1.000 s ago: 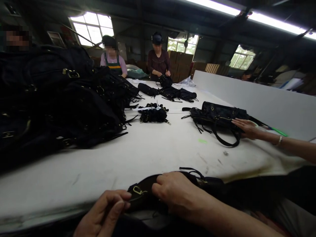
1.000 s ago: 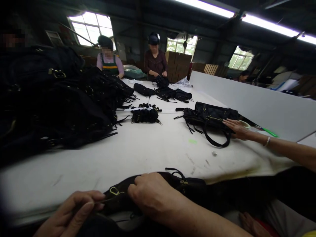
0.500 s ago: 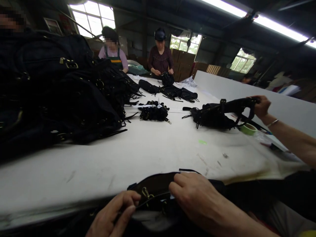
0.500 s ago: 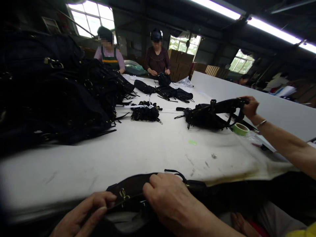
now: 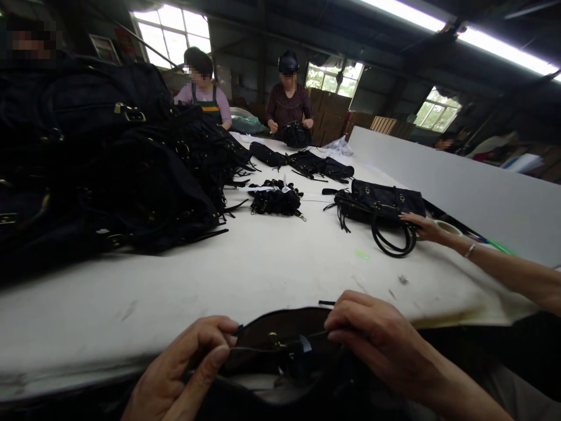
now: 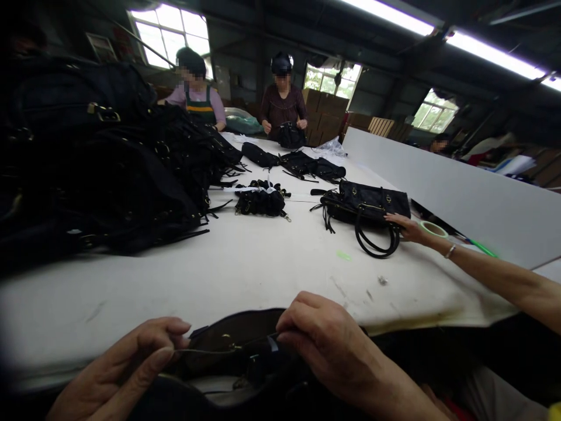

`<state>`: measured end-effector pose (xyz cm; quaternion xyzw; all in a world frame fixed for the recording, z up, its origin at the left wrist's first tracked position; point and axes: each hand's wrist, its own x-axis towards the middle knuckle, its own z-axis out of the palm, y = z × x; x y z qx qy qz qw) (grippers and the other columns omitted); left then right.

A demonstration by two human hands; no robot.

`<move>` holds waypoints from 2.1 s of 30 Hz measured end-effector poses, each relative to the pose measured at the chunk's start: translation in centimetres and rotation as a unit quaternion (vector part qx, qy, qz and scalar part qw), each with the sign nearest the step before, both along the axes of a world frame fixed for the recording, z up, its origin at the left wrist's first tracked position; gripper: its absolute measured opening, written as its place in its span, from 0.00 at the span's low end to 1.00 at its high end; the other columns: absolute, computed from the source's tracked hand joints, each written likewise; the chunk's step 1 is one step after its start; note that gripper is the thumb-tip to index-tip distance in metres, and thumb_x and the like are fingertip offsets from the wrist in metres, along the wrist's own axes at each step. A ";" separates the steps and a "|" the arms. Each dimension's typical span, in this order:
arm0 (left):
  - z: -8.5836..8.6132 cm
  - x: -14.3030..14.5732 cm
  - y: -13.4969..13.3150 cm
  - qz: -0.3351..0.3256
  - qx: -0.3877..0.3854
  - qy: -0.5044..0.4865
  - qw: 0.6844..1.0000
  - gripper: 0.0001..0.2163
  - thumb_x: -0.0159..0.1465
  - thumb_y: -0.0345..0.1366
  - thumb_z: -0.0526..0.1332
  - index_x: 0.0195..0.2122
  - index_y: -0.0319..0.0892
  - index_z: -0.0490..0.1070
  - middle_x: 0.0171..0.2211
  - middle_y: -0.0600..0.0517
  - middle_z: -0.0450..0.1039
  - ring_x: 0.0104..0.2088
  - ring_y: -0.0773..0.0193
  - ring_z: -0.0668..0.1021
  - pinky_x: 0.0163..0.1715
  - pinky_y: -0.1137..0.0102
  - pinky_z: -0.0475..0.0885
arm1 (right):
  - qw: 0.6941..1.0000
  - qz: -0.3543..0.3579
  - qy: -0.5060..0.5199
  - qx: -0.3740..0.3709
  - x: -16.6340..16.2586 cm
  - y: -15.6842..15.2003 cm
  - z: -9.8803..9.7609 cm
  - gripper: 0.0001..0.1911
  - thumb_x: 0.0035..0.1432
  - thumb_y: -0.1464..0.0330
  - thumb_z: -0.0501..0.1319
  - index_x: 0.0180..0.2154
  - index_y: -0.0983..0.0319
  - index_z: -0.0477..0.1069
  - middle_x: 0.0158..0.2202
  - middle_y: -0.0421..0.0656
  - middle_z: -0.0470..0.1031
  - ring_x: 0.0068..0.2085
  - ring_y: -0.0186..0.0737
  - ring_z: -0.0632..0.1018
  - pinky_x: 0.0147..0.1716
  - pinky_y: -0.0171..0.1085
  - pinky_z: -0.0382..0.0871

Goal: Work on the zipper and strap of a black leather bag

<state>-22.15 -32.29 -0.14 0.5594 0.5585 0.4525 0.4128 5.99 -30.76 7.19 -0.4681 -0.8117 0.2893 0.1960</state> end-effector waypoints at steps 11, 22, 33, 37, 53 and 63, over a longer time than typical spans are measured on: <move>4.4 2.1 3.1 -0.104 0.156 0.114 0.976 0.07 0.63 0.40 0.58 0.30 0.46 0.70 0.42 0.52 0.73 0.44 0.61 0.75 0.43 0.74 0.68 | 0.933 -0.010 0.348 -0.086 -8.1 2.7 -3.6 0.08 0.54 0.62 0.67 0.29 0.61 0.78 0.28 0.40 0.74 0.31 0.34 0.73 0.33 0.33 0.66; -0.8 -0.6 1.3 -0.206 -0.133 0.207 0.947 0.18 0.68 0.48 0.46 0.30 0.46 0.69 0.27 0.56 0.73 0.29 0.64 0.75 0.30 0.73 0.68 | 0.895 0.021 0.289 -0.340 -8.5 3.6 -5.3 0.06 0.55 0.67 0.62 0.30 0.64 0.72 0.23 0.36 0.70 0.23 0.28 0.67 0.23 0.28 0.59; -3.3 1.5 1.8 -0.175 -0.202 0.573 0.775 0.12 0.64 0.39 0.53 0.35 0.41 0.76 0.34 0.42 0.80 0.38 0.43 0.80 0.36 0.54 0.73 | 0.931 0.156 -0.314 -0.100 -11.9 5.0 -6.7 0.10 0.56 0.71 0.58 0.36 0.66 0.77 0.36 0.52 0.79 0.36 0.49 0.78 0.32 0.39 0.69; -5.4 1.7 0.9 -0.153 -0.189 0.578 0.779 0.14 0.64 0.39 0.53 0.32 0.41 0.77 0.33 0.42 0.80 0.37 0.44 0.80 0.36 0.54 0.74 | 0.941 0.169 -0.277 -0.091 -12.3 4.2 -7.7 0.10 0.56 0.72 0.59 0.38 0.67 0.76 0.41 0.54 0.78 0.42 0.54 0.78 0.38 0.42 0.72; -5.2 -0.2 -1.7 -0.182 -0.154 0.519 0.820 0.13 0.66 0.35 0.44 0.34 0.44 0.68 0.32 0.48 0.75 0.36 0.54 0.77 0.37 0.60 0.69 | 0.959 0.169 -0.211 -0.087 -10.8 3.8 -8.7 0.10 0.58 0.70 0.56 0.32 0.63 0.77 0.29 0.45 0.78 0.30 0.40 0.76 0.26 0.34 0.61; -1.4 0.4 0.4 -0.179 -0.170 0.272 0.930 0.15 0.63 0.51 0.51 0.30 0.47 0.68 0.22 0.57 0.69 0.24 0.65 0.72 0.24 0.73 0.65 | 0.980 0.106 -0.123 -0.117 -7.4 2.6 -5.1 0.10 0.55 0.68 0.56 0.26 0.61 0.74 0.22 0.39 0.73 0.22 0.33 0.69 0.20 0.32 0.51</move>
